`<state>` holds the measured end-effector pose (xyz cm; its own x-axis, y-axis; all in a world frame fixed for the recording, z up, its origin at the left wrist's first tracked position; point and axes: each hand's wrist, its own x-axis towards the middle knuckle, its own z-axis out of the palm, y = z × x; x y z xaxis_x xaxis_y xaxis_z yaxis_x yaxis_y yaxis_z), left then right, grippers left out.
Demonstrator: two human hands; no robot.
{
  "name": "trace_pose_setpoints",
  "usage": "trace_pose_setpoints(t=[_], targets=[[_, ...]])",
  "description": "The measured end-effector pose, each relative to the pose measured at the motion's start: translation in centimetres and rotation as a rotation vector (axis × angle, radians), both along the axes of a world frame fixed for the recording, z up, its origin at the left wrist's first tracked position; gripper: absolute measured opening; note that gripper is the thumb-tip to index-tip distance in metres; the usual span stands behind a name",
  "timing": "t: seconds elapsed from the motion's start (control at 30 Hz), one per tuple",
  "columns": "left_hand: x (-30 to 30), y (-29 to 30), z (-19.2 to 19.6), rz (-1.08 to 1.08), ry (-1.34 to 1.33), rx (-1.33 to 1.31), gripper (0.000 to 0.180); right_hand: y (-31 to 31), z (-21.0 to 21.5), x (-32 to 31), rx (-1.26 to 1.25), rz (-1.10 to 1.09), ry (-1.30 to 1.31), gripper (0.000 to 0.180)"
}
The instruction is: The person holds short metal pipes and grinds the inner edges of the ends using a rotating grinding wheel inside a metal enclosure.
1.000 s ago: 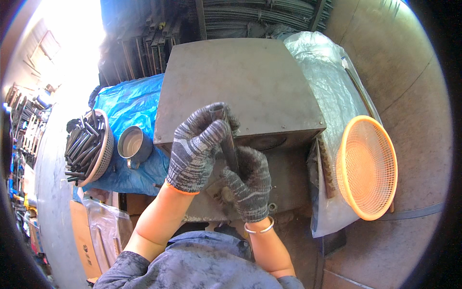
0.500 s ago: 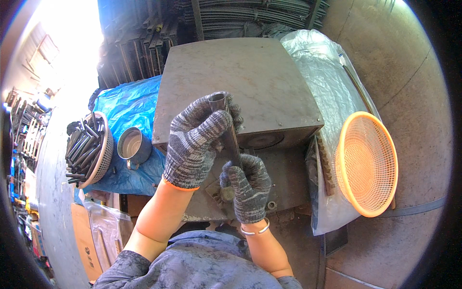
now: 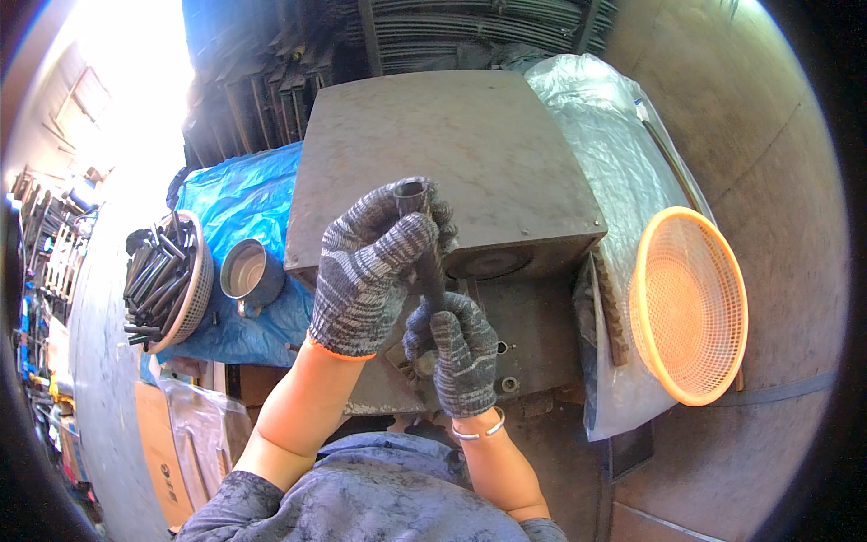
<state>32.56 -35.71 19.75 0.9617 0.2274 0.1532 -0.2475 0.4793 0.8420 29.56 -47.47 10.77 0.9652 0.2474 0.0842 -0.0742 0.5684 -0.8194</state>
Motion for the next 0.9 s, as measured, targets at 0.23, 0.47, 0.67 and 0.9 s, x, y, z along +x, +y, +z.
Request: trace_pose_setpoints(t=[0.23,0.47,0.67,0.9], targets=[[0.3,-0.7,-0.1,-0.055,0.006,-0.027,0.034,-0.6,-0.3,0.1,0.009,0.012,-0.007,0.031],[0.5,-1.0,-0.5,-0.069,0.037,-0.02,0.034,-1.1,-0.7,0.1,0.013,0.104,0.022,0.037],[0.4,0.6,-4.0,-0.13,0.09,-0.14,0.036,-0.6,-3.6,0.2,0.284,0.375,0.353,0.036],[-0.6,1.8,-5.8,-0.151,0.08,-0.151,0.036,-0.5,-5.6,-0.3,0.21,0.341,0.404,0.032]])
